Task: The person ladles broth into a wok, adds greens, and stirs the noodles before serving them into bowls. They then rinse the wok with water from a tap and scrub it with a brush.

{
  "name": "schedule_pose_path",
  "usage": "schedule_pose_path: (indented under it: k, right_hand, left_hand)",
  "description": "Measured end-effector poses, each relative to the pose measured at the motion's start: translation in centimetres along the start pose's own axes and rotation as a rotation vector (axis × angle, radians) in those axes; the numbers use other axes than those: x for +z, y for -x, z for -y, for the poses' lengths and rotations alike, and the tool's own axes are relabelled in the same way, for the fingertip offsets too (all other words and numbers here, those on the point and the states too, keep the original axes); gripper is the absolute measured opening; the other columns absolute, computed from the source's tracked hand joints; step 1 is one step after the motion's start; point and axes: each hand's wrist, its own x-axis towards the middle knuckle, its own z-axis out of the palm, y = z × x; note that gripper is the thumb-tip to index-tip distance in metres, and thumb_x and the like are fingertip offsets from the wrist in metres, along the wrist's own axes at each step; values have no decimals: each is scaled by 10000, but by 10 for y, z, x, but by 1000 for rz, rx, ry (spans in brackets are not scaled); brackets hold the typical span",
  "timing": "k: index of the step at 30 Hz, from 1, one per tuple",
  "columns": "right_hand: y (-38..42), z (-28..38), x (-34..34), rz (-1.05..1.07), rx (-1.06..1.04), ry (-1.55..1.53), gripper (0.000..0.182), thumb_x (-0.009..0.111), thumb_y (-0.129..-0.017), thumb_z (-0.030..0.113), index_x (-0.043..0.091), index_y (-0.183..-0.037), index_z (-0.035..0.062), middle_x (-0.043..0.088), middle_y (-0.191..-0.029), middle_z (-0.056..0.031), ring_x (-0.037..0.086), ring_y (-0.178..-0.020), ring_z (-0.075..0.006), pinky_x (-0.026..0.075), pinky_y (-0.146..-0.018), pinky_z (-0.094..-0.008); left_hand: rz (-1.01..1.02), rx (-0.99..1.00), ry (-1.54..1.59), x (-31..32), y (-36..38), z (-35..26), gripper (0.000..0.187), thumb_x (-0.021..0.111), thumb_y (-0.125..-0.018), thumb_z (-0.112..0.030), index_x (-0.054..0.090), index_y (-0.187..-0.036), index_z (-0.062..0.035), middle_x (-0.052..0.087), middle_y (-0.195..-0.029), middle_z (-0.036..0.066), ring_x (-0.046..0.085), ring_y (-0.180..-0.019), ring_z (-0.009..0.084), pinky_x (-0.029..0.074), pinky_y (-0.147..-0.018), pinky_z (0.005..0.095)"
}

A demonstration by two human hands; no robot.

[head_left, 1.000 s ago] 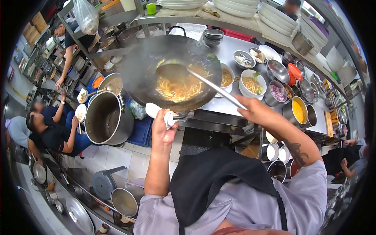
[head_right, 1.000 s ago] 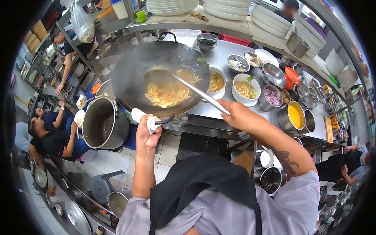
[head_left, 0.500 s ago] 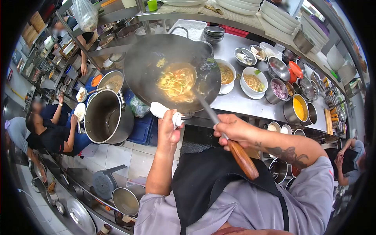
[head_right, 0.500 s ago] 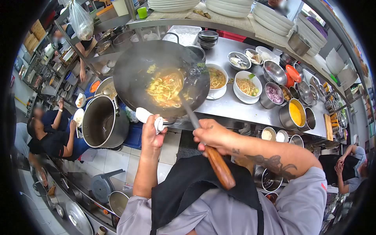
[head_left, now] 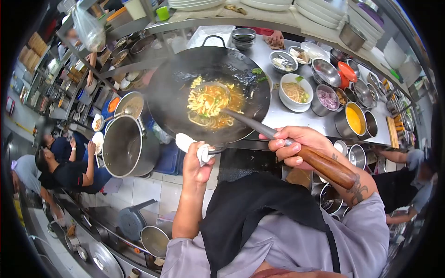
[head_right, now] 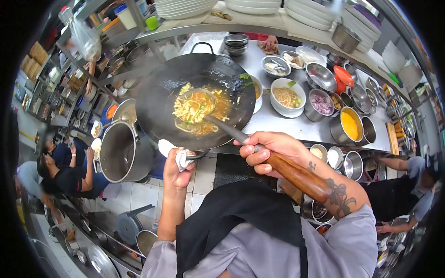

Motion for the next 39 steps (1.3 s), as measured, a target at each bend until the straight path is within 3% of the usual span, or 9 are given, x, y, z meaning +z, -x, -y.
schedule_pose_path:
  k: [3, 7, 20, 21, 22, 24, 32, 36, 39]
  right_hand:
    - [25, 14, 2, -35, -88, 65, 234, 434, -930, 107, 424, -1133, -9, 445, -788, -18, 423, -518, -37, 395, -410, -239]
    - [60, 32, 2, -38, -212, 58, 94, 420, -939, 109, 362, -894, 50, 460, -803, -32, 451, -525, -43, 412, -405, -249]
    - [160, 77, -61, -179, -542, 77, 87, 418, -911, 76, 373, -938, 6, 439, -760, -28, 463, -481, -27, 408, -343, -212]
    - [162, 78, -68, -237, -587, 42, 329, 398, -917, 67, 380, -1196, -106, 439, -770, -53, 427, -470, -31, 401, -329, -204]
    - [167, 82, -79, -239, -593, 34, 329, 398, -917, 67, 380, -1196, -106, 439, -770, -53, 427, -470, -31, 401, -329, -204]
    - [174, 89, -98, -252, -580, 118, 116, 430, -908, 77, 403, -993, 3, 453, -759, -26, 448, -479, -21, 405, -347, -211]
    - [175, 114, -165, -313, -547, 148, 94, 454, -894, 74, 433, -967, 19, 472, -736, -12, 430, -474, -25, 360, -363, -206]
    - [168, 121, -185, -463, -526, 246, 86, 474, -868, 70, 422, -931, 41, 498, -723, -12, 425, -460, -42, 343, -383, -216]
    - [159, 122, -200, -713, -567, 520, 223, 502, -805, 48, 481, -1024, 17, 529, -700, -30, 464, -470, -71, 370, -396, -237]
  left_hand:
    - [54, -4, 14, 11, -6, 2, 71, 534, -855, -140, 529, -874, -72, 602, -701, 76, 579, -613, 174, 387, -428, 273]
    - [19, -12, -16, 30, -15, 11, 110, 510, -864, -161, 513, -793, -76, 565, -654, 79, 536, -542, 166, 383, -384, 261]
    - [51, -45, -29, 79, -51, 41, 104, 524, -868, -155, 529, -791, -85, 603, -676, 102, 563, -547, 176, 390, -379, 262]
    - [64, -35, -32, 78, -52, 40, 102, 529, -867, -153, 535, -791, -85, 612, -683, 103, 571, -554, 176, 388, -379, 262]
    - [66, -42, -38, 81, -55, 42, 102, 529, -867, -153, 535, -791, -85, 612, -683, 103, 571, -554, 176, 388, -379, 262]
    - [47, -15, -48, 87, -58, 44, 100, 541, -863, -158, 535, -792, -87, 611, -682, 98, 571, -555, 173, 387, -378, 259]
    - [41, 0, -104, 103, -64, 50, 102, 533, -861, -151, 542, -786, -83, 599, -665, 83, 559, -554, 168, 389, -375, 257]
    - [101, 7, -78, 112, -69, 54, 115, 543, -853, -158, 549, -766, -82, 602, -660, 88, 562, -560, 172, 392, -376, 254]
    - [93, 7, -77, 122, -69, 57, 118, 545, -852, -158, 552, -764, -79, 604, -662, 95, 569, -568, 176, 392, -377, 253]
